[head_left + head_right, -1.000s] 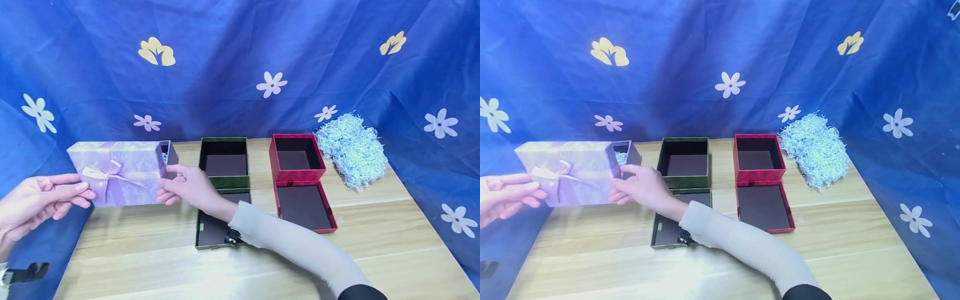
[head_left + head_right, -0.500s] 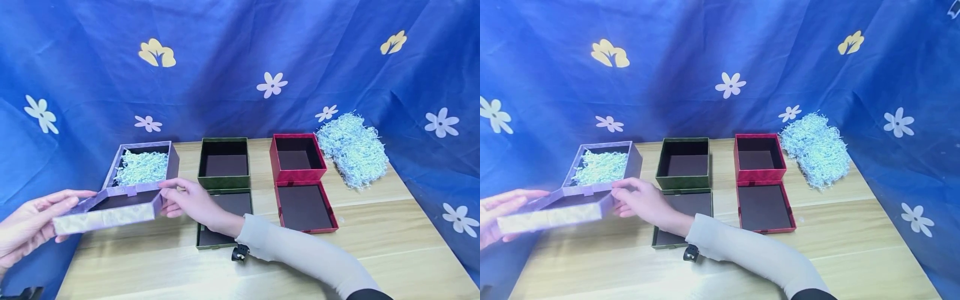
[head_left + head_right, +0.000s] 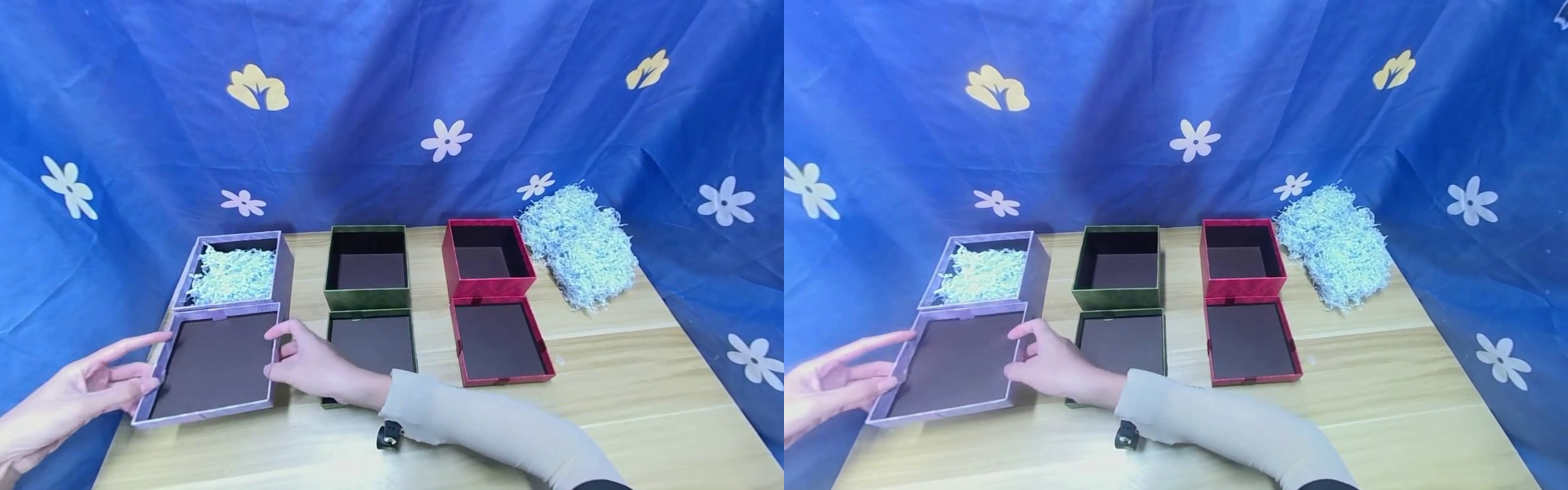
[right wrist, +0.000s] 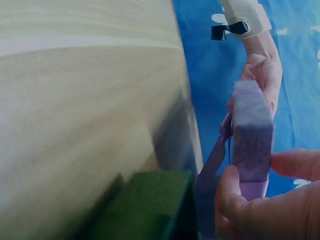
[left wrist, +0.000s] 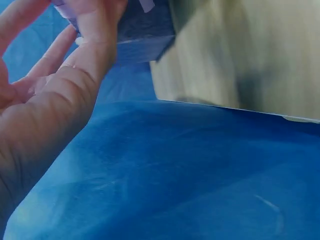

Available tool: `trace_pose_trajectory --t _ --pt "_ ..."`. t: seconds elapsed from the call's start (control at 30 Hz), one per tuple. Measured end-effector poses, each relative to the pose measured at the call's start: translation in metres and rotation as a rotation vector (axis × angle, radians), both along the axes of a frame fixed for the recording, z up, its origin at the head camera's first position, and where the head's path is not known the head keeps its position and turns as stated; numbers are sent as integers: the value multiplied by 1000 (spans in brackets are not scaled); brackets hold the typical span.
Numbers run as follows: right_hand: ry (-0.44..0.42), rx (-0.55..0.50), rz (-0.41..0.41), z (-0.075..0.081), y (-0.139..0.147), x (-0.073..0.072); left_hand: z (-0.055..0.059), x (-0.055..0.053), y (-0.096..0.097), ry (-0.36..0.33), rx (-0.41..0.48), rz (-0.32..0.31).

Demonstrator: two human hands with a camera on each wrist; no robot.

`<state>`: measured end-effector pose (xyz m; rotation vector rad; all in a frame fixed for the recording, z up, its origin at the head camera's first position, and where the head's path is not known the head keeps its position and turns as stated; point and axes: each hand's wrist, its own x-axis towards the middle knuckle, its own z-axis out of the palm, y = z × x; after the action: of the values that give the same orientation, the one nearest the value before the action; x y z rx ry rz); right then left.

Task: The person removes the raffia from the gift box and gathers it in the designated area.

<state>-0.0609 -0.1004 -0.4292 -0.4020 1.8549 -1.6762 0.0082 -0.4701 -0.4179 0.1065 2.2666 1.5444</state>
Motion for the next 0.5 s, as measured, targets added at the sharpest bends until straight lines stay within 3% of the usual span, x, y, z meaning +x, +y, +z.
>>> trace_pose_trajectory --t 0.13,0.27,0.5 --pt "57 57 -24 -8 -6 5 -9 3 2 -19 -57 8" --pt "90 118 -39 -10 -11 9 -18 5 4 -36 -32 6" --pt "52 177 -55 -9 -16 9 -32 5 8 59 59 -23"
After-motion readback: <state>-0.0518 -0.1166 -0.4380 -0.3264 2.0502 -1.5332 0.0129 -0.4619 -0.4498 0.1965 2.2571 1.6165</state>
